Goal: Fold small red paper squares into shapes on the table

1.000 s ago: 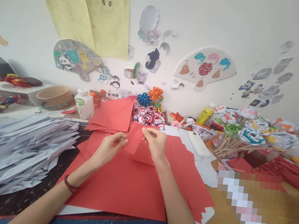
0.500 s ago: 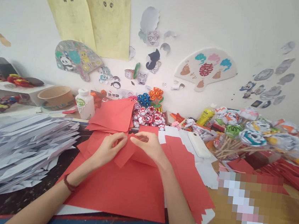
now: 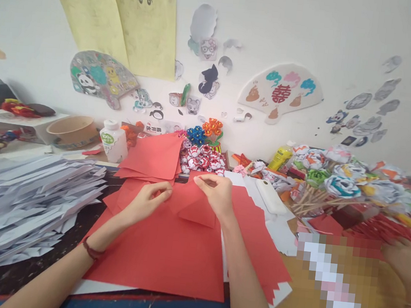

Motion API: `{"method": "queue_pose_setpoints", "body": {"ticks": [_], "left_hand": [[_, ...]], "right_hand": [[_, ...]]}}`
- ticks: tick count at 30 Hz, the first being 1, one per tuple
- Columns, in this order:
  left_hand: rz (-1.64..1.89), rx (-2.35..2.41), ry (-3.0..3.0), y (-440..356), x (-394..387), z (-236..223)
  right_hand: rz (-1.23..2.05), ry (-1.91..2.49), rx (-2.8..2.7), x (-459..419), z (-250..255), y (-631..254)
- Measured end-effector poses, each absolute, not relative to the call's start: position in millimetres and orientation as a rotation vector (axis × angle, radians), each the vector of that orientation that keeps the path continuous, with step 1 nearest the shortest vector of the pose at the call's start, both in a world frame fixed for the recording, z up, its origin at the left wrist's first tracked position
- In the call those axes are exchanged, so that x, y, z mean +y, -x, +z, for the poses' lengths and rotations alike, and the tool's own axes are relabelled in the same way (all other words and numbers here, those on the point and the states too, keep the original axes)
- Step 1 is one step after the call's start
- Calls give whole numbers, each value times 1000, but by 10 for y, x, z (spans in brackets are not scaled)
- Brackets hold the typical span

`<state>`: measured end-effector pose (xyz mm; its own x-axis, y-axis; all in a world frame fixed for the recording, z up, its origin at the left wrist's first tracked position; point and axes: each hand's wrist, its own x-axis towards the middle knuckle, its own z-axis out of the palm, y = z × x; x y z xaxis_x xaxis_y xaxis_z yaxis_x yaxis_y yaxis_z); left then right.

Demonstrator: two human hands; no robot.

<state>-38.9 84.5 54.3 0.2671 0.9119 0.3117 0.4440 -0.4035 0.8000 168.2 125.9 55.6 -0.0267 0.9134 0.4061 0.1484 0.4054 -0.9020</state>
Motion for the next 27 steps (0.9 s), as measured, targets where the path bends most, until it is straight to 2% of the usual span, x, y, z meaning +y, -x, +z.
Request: {"method": "queue_pose_setpoints", "body": {"ticks": [7,13,19,23,27], "left_hand": [[1077,1250,-1977,503,884,629],[1232,1321,-1927,649,937,688],[1273,1351,-1765,506,935,560],[1283,1400,-1758,532,950,538],[1115,1372,-1962,542,927,575]], "right_hand": [[819,981,-1362,1324,541,-1739],[736,967,-1117,1382,524,-1794],[884,948,-1252,1265,513,-1538],[1115,1031,-1475,1226,550,-1581],[1182,1004,-1789,1201,547,-1595]]}}
